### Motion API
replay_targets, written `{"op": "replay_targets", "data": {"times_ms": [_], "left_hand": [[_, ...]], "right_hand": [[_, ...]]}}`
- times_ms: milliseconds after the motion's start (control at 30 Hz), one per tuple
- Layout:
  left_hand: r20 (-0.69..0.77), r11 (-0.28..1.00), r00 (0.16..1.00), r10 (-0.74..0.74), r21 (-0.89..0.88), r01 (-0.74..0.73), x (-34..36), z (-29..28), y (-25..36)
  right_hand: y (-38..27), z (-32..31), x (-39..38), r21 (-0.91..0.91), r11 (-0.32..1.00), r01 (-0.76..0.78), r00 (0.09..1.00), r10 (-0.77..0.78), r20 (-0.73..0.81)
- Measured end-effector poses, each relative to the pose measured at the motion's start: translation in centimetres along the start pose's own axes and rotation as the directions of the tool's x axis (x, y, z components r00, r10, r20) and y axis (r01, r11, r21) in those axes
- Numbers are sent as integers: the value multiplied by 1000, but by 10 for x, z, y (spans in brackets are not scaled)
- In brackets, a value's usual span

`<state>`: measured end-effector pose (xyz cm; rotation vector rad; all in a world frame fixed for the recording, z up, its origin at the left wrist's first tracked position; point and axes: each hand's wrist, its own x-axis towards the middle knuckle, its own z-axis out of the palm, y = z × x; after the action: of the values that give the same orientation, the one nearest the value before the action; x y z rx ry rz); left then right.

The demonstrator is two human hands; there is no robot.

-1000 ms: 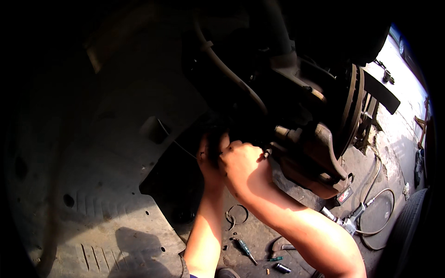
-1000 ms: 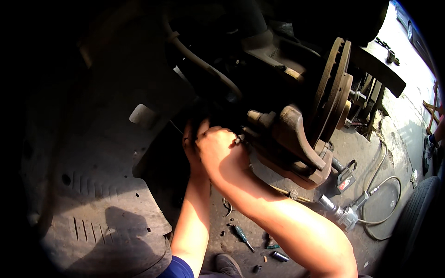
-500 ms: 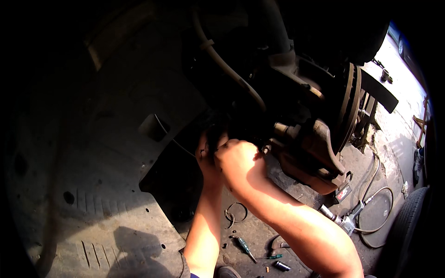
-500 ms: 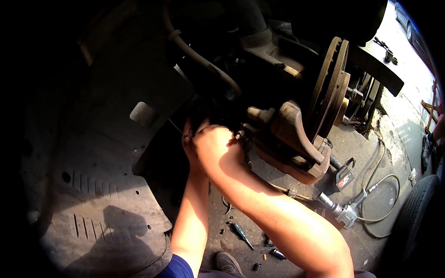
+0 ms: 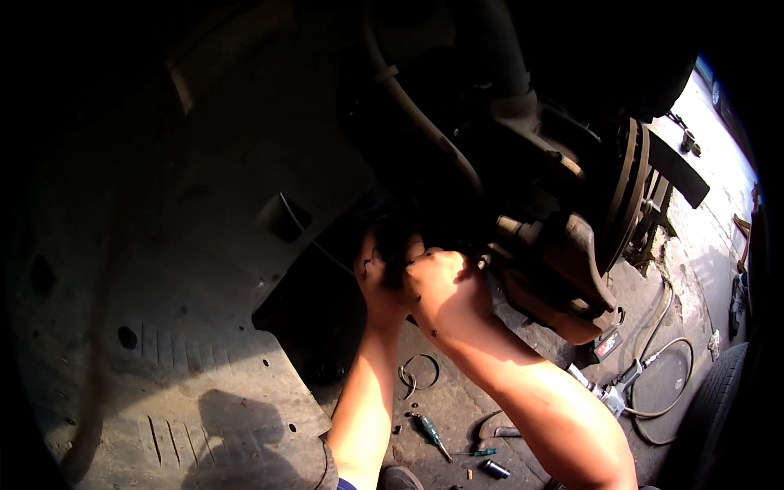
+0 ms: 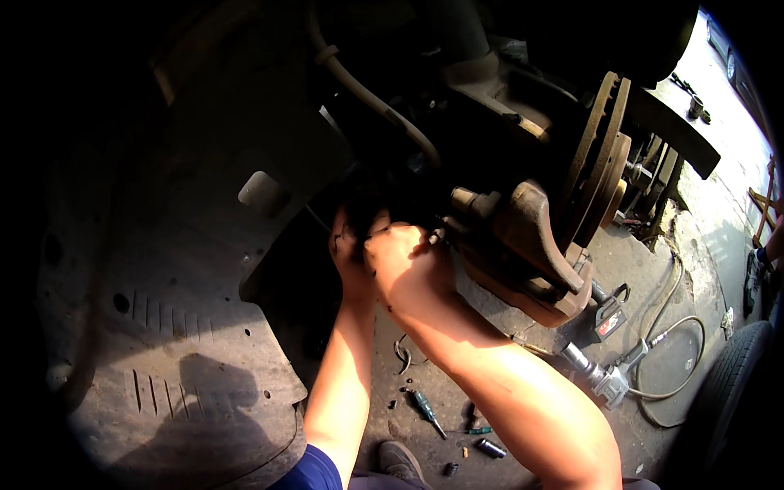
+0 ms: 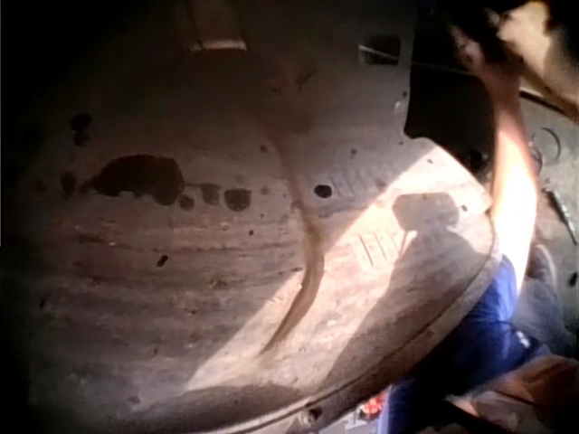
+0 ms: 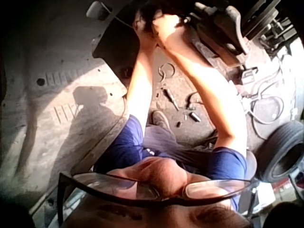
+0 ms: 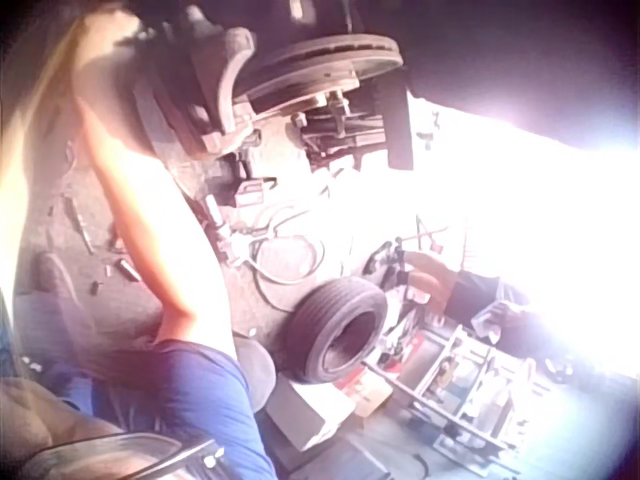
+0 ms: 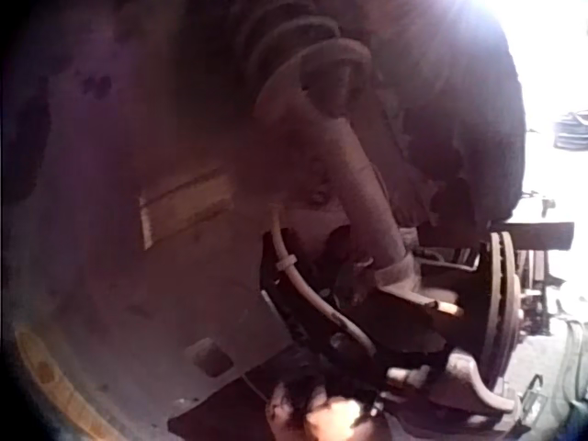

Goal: The person works on a car's wheel assembly, using tools to adjust components. They then walk through the garage, clean their hands, and handle a rubber boot and a metal part.

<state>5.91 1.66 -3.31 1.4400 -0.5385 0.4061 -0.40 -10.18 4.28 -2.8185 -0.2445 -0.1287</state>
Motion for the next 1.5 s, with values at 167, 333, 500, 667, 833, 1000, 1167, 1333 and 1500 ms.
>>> {"op": "replay_targets", "data": {"times_ms": [167,333,500,667,833,1000,1167,1333,1500], "left_hand": [[-35,989,997,-63,-133,58,-2,3,0],[-92,976,996,19,216,1,2,14,13],[-41,912,984,174,383,-145,5,5,2],[-161,943,985,-65,311,114,4,9,1],[-194,918,973,-124,349,186,4,2,-2],[8,871,996,91,484,-83,4,-8,3],[-215,921,973,-89,354,163,4,11,2],[-208,983,964,-165,45,178,2,2,-14],[-256,974,957,-138,141,178,2,3,-20]], "right_hand": [[2,3,-2,128,991,-41,998,48,-48],[1,-6,-3,93,995,-43,999,40,37],[2,-4,-4,108,993,-43,999,41,28],[9,11,-8,104,993,-59,998,62,-23],[5,-3,-28,-66,996,53,995,-59,-84],[6,-17,-42,155,987,49,983,-21,-180],[15,-15,-47,286,957,-56,990,91,-111],[16,10,-55,295,953,66,920,56,-388],[48,89,-99,390,870,301,854,-64,-516]]}}
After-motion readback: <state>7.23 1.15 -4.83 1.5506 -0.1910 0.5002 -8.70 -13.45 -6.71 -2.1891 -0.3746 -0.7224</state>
